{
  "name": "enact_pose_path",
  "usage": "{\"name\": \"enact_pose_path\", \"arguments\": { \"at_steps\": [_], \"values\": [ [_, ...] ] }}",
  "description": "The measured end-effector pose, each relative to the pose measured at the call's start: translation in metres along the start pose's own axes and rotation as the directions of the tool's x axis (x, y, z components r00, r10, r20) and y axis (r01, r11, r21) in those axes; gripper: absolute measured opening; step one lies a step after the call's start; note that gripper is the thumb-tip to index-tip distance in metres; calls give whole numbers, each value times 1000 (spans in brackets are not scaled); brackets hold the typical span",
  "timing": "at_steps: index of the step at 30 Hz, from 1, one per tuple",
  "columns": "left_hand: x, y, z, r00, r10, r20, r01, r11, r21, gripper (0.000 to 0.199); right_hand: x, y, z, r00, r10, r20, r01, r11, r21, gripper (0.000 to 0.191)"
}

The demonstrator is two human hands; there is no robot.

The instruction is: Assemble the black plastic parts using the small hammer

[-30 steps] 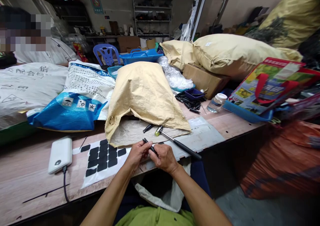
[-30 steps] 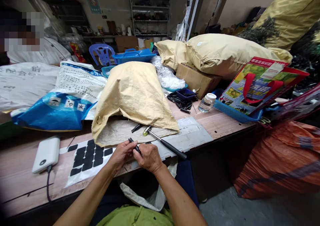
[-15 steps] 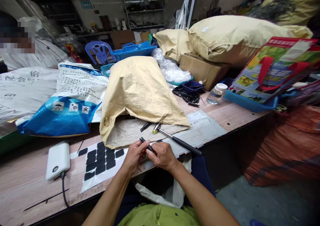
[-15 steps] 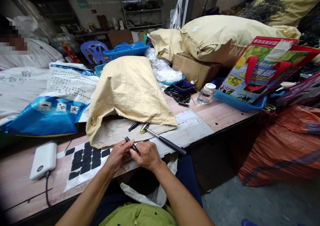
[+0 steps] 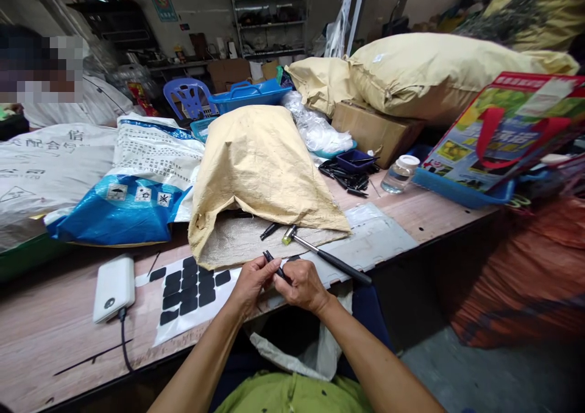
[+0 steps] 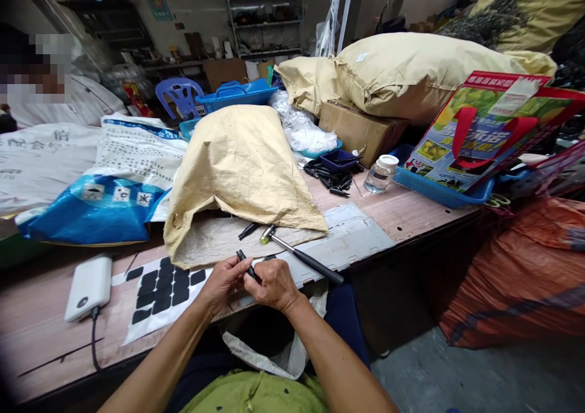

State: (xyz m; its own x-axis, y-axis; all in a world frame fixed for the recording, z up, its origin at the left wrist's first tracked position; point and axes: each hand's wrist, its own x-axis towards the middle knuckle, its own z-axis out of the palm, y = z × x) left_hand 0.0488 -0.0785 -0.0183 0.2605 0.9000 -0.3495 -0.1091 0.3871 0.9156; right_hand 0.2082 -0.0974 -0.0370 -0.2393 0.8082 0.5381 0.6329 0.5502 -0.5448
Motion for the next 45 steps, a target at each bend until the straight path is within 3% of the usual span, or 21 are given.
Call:
{"name": "enact_pose_path", "arguments": {
  "at_steps": [6, 15, 26, 29, 31, 35, 38, 40, 43, 45],
  "values": [
    [-2, 1, 3, 1000, 29, 13, -30, 998, 59, 47, -5, 4, 4, 997, -65, -33, 63, 997, -53, 36],
    [0, 8, 4, 995, -59, -79, 44, 982, -181, 49, 6, -4, -4, 995, 65, 81, -70, 996, 53, 33],
    [-1, 2, -6, 999, -31, 12, 33, 964, -265, 44, 9, -7, -10, 983, 136, 125, -152, 980, 128, 30],
    [-1, 4, -5, 999, -35, 1, 34, 963, -268, 45, 8, -5, -12, 985, 119, 125, -142, 970, 196, 20],
    [-5, 6, -3, 1000, -17, -18, 12, 962, -271, 44, 8, -2, -14, 981, 122, 149, -163, 939, 303, 8],
    [-26, 5, 1, 998, 43, -43, -51, 975, -216, 45, 10, 8, -20, 951, 260, 166, -308, 761, 571, 22],
    [-51, -2, 3, 989, 40, 140, -50, 997, 66, 41, 13, 12, -20, 913, 394, 111, -352, 619, 702, 22],
    [-67, -6, 8, 955, 63, 289, -177, 906, 385, 33, 14, 14, -18, 901, 420, 108, -360, 586, 726, 22],
    [-81, -13, 20, 918, 80, 390, -368, 542, 755, 19, 14, 15, -15, 904, 410, 118, -363, 593, 719, 22],
    [-83, -22, 29, 920, 1, 392, -372, 323, 870, 16, 13, 16, -14, 904, 411, 116, -363, 596, 716, 22]
  ]
}}
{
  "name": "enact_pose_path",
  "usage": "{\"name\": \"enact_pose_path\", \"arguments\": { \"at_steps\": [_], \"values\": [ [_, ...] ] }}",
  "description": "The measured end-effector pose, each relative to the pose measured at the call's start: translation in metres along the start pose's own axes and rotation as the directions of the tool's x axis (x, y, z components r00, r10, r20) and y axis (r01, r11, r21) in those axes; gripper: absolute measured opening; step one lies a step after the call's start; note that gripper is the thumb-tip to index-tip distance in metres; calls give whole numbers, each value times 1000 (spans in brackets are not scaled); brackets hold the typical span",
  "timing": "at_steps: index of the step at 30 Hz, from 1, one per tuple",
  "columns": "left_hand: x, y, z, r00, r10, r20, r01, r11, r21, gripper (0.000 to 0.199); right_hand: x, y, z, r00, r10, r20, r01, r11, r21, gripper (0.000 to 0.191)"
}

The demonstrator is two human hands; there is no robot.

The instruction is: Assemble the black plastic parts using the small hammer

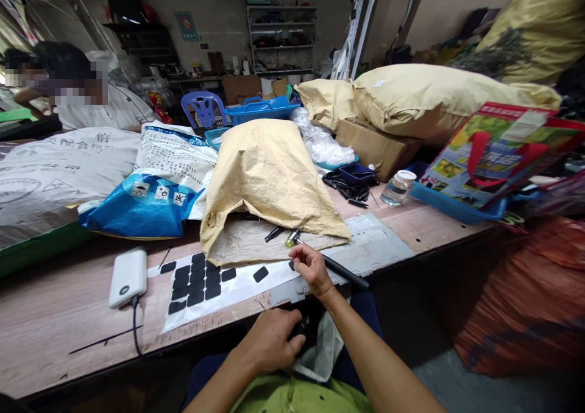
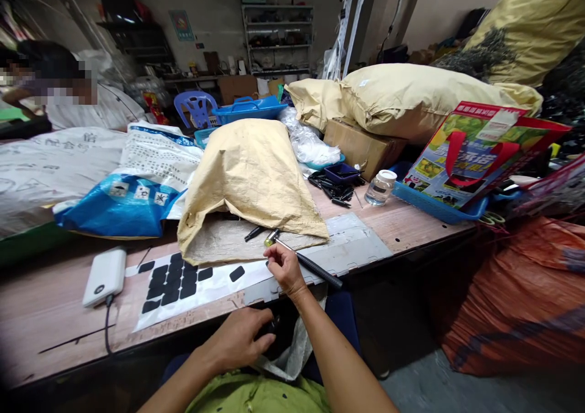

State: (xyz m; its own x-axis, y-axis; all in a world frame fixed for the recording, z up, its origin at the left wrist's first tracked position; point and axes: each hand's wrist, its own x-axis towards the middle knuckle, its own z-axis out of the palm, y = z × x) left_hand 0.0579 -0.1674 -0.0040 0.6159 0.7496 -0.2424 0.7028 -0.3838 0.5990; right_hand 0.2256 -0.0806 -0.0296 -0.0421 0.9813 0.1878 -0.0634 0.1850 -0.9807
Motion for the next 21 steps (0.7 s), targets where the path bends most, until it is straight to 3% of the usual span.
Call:
{"name": "enact_pose_path", "arguments": {
  "at_steps": [4, 9, 12, 15, 18, 19, 21],
  "values": [
    [13, -7, 37, 975, -192, 114, 164, 962, 216, 30, 0, 1, 0, 1000, -9, -5, 9, 1000, -11, 19],
    [25, -33, 79, 913, -376, 161, 352, 922, 160, 42, 1, 2, 1, 1000, -17, -1, 17, 999, -28, 17],
    [25, -35, 84, 902, -393, 178, 373, 918, 138, 45, 1, 4, 1, 1000, -19, 1, 19, 999, -39, 18],
    [19, -21, 63, 943, -301, 143, 289, 952, 96, 46, 1, 5, 1, 1000, -20, 1, 20, 998, -53, 17],
    [12, -9, 17, 977, -56, 206, 66, 997, -39, 37, 0, 5, 1, 1000, -16, 0, 16, 998, -63, 17],
    [12, -8, -2, 962, 40, 268, 1, 989, -148, 30, 0, 5, 1, 1000, -15, -1, 15, 998, -64, 18],
    [19, -12, -42, 919, 103, 380, 68, 909, -412, 27, 0, 4, 1, 1000, -14, -4, 14, 998, -60, 18]
  ]
}}
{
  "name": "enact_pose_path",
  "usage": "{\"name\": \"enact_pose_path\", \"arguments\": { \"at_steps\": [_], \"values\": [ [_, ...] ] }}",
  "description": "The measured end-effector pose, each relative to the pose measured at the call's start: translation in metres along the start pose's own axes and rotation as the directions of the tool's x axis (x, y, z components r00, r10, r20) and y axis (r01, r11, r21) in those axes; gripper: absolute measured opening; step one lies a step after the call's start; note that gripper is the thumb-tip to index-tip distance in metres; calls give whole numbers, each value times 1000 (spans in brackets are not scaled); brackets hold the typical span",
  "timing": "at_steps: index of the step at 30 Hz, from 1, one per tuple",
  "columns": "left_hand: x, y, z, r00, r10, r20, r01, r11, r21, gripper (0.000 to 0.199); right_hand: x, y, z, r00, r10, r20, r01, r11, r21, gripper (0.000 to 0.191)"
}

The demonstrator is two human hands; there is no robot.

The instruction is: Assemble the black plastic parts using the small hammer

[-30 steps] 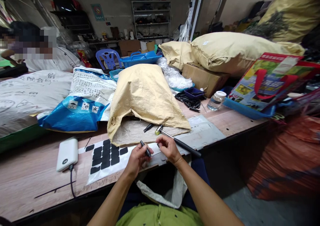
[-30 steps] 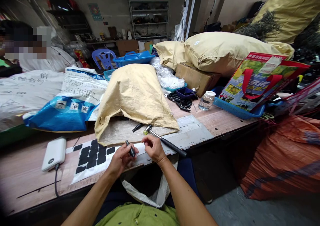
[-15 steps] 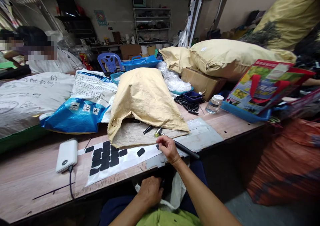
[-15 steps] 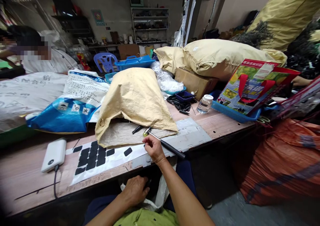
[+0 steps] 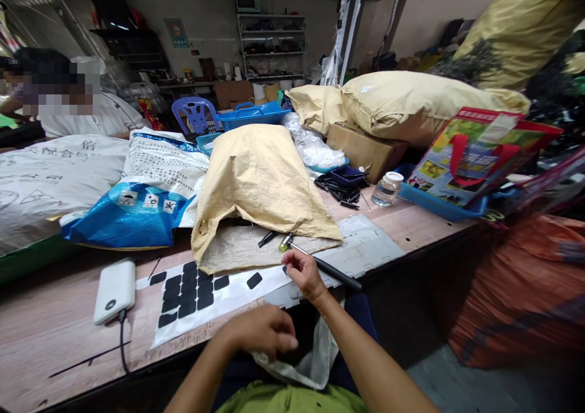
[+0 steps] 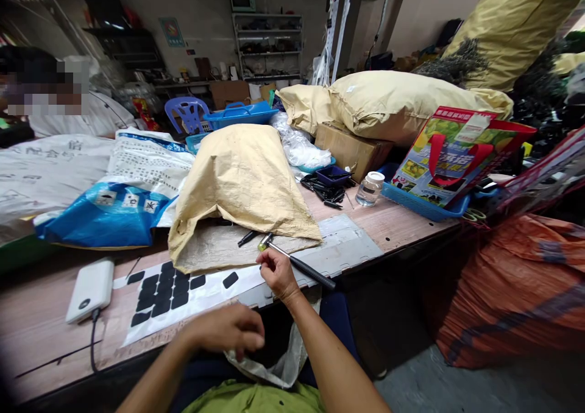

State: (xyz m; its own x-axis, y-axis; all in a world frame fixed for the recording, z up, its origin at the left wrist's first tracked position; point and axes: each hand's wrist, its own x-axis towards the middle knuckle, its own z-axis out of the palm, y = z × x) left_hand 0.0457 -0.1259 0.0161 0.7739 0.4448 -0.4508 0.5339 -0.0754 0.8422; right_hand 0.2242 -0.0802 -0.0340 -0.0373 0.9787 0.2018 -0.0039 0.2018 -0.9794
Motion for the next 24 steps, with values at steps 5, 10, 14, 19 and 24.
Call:
{"name": "enact_pose_path", "arguments": {
  "at_steps": [5, 10, 14, 19, 24],
  "values": [
    [30, 3, -87, 684, 42, -729, 4, 998, 62, 20, 0, 1, 0, 1000, -10, -11, 10, 1000, 12, 17],
    [81, -19, -115, 429, 130, -894, 344, 891, 295, 22, 1, 3, 1, 999, -28, -36, 28, 1000, 4, 16],
    [78, -43, -112, 487, 144, -861, 346, 874, 342, 17, 1, 3, 1, 999, -25, -43, 25, 1000, -6, 15],
    [49, -64, -96, 562, 195, -804, 195, 913, 358, 16, 1, 2, 1, 999, -9, -37, 8, 1000, -8, 17],
    [41, -71, -79, 472, 264, -841, 107, 930, 351, 17, 0, 3, 1, 999, -7, -40, 6, 1000, -21, 16]
  ]
}}
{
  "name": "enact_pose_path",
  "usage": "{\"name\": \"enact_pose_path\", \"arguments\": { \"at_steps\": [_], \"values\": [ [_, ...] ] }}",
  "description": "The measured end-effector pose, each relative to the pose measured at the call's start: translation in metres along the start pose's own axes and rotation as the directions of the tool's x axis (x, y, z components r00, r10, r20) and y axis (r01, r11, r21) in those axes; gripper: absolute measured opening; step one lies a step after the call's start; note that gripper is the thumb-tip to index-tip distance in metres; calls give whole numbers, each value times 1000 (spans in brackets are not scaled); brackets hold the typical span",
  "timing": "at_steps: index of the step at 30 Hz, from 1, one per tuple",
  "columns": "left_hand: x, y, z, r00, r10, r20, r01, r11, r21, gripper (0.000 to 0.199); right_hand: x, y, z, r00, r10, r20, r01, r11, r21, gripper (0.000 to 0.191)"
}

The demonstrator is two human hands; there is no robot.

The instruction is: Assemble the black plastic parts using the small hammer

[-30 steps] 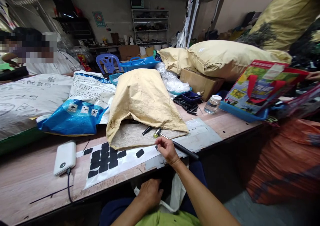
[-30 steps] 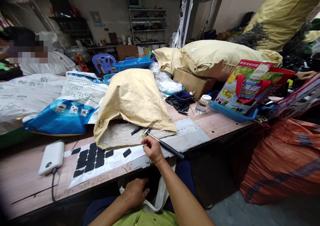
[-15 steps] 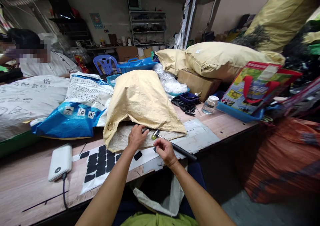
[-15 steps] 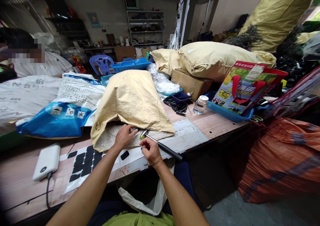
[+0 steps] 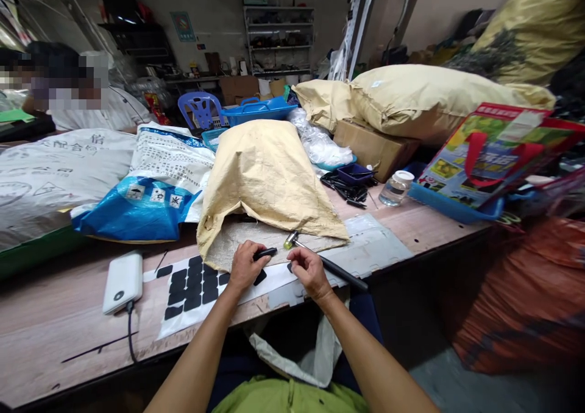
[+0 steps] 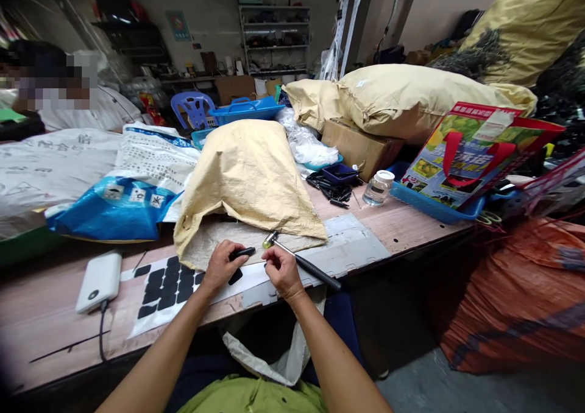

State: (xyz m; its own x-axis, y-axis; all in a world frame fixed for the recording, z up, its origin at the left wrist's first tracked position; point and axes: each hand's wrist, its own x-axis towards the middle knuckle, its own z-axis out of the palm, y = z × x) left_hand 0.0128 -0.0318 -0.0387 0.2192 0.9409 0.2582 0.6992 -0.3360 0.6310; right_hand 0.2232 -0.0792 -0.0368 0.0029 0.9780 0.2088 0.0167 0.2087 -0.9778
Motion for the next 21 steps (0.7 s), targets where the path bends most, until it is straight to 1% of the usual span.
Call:
{"name": "enact_pose_path", "arguments": {
  "at_steps": [3, 10, 13, 16, 18, 19, 20, 21],
  "values": [
    [-1, 0, 3, 1000, 3, -23, -3, 1000, -13, 16, 0, -1, 0, 1000, -1, 0, 1, 1000, -13, 15],
    [1, -5, 1, 1000, 20, 20, -19, 999, -46, 21, 1, -3, 2, 1000, 12, -18, -13, 997, -70, 13],
    [0, -7, 2, 999, 31, 20, -30, 998, -56, 22, 1, -3, 5, 1000, 12, -11, -13, 993, -114, 12],
    [0, -7, 3, 1000, 29, 11, -28, 998, -54, 20, 1, -8, 7, 1000, 12, -10, -13, 987, -163, 12],
    [0, -6, 3, 1000, 20, 9, -19, 999, -45, 18, 3, -16, 4, 1000, -2, -21, -4, 966, -258, 12],
    [0, -5, 3, 1000, 15, 11, -15, 999, -39, 18, 4, -21, 1, 999, -27, -41, 11, 939, -343, 11],
    [0, -4, 3, 1000, 13, 13, -12, 999, -33, 18, 7, -26, -3, 996, -60, -61, 26, 893, -450, 12],
    [0, -3, 2, 1000, 11, 15, -11, 1000, -27, 18, 9, -31, -9, 988, -118, -95, 42, 816, -576, 14]
  ]
}}
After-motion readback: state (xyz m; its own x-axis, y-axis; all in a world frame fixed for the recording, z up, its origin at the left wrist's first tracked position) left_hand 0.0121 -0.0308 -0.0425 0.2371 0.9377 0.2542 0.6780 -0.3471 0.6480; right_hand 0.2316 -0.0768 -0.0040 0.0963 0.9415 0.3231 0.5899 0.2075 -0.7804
